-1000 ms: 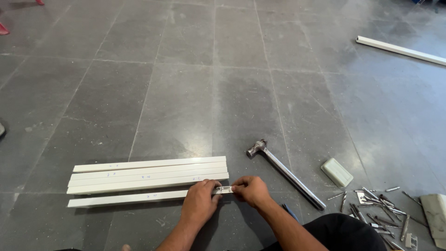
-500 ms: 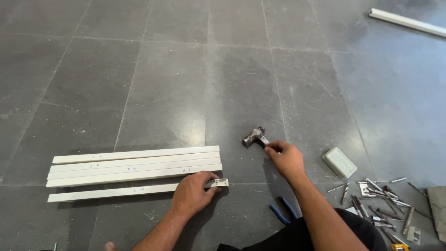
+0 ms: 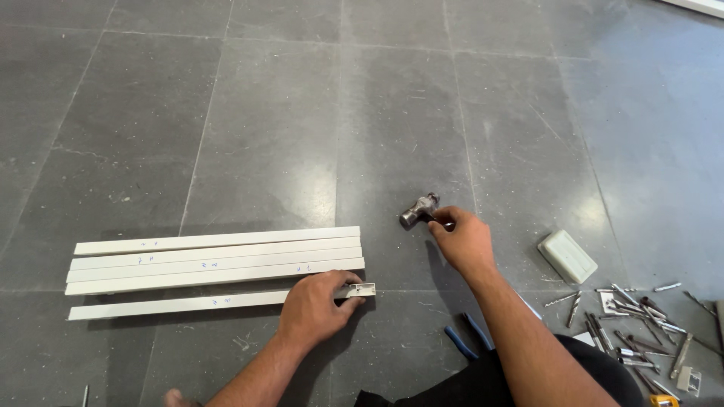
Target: The person sits on the floor and assembles white metal strips by hammering metal brackets onto their ends. They then pick up a red power drill and insert a drill bit into the chuck.
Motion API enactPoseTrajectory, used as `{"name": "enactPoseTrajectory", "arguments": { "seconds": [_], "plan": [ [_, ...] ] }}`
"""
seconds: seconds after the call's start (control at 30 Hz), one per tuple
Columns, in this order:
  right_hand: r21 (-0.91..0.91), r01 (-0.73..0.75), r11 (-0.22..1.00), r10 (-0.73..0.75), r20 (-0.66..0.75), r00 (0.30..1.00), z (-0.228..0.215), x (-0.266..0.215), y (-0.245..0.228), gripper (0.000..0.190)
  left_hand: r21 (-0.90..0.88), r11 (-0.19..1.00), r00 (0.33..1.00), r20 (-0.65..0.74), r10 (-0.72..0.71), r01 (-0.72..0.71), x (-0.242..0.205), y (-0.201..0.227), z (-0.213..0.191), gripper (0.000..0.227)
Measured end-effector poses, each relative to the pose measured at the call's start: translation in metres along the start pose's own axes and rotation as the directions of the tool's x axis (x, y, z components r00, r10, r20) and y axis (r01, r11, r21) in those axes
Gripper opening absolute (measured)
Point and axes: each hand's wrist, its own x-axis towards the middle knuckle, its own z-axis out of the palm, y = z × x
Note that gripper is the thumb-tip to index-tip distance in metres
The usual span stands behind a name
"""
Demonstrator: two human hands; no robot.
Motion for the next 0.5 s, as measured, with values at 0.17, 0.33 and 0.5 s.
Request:
{"name": "enactPoseTrajectory", "arguments": {
  "seconds": [0.17, 0.33, 0.5],
  "plan": [
    [-0.156, -0.022, 0.987, 0.013, -0.056, 0.998, -0.007, -0.002, -0.002, 0.039, 0.017, 0.999, 0.999, -0.001, 0.034, -0.034, 0.001, -0.007, 0.004, 0.030],
    [-0.284, -0.177, 0.942, 0.205, 0.071, 0.976, -0.005, 0.002, 0.006, 0.052, 0.020, 0.996, 0.996, -0.032, 0.086, -0.085, 0.001, -0.012, 0.008, 0.031],
    [-0.377, -0.147, 0.914, 0.166, 0.018, 0.986, 0.006, 0.005, 0.021, 0.047, 0.010, 0.999, 0.999, 0.007, 0.036, -0.036, 0.001, -0.014, 0.009, 0.029]
  ]
}}
